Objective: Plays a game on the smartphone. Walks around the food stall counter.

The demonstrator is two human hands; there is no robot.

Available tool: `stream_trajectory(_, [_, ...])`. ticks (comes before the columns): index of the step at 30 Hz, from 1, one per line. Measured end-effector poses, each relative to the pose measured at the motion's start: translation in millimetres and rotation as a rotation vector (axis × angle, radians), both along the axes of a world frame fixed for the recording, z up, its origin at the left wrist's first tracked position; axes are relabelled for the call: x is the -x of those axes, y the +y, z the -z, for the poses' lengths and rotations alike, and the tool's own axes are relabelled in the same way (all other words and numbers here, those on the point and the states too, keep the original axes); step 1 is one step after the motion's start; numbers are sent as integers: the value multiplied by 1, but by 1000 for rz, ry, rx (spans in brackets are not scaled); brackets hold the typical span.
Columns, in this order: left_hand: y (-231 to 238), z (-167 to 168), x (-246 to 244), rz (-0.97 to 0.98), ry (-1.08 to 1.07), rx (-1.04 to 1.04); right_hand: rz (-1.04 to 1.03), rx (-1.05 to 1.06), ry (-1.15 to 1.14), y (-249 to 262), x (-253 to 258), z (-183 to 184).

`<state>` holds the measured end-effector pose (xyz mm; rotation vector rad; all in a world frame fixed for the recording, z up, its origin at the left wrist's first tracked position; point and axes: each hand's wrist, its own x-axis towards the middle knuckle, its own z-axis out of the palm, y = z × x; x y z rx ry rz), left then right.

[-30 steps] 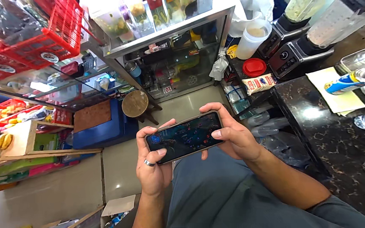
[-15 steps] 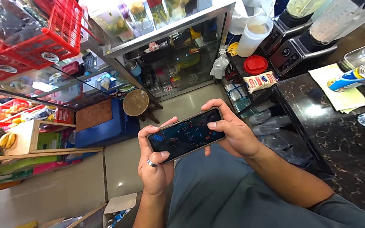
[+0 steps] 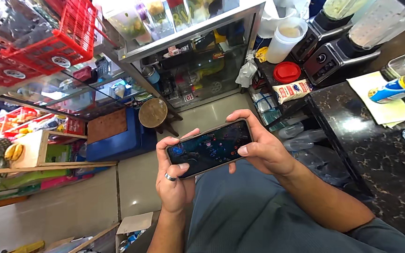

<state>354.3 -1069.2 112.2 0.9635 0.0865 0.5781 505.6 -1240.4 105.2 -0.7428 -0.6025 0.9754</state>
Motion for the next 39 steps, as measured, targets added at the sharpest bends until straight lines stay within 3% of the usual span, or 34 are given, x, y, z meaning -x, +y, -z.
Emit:
stream_trajectory(6, [-5, -1, -1, -59, 57, -118, -2, 2, -24, -1, 0, -1])
stream_trajectory(11, [-2, 0, -1, 11, 18, 16, 2, -7, 11, -1, -1, 1])
stream_trajectory(15, [4, 3, 2, 91, -14, -38, -1, -25, 0, -1, -3, 1])
stream_trajectory(21, [-3, 0, 0, 5, 34, -30, -6, -37, -5, -1, -2, 1])
stream_trajectory(28, [5, 5, 2, 111, -9, -10, -4, -28, 33, 0, -3, 3])
stream_trajectory(34, [-4, 2, -2, -22, 38, -53, -16, -35, 16, -1, -3, 2])
stream_trajectory(39, [2, 5, 0, 79, 3, 23, -3, -22, 42, 0, -4, 4])
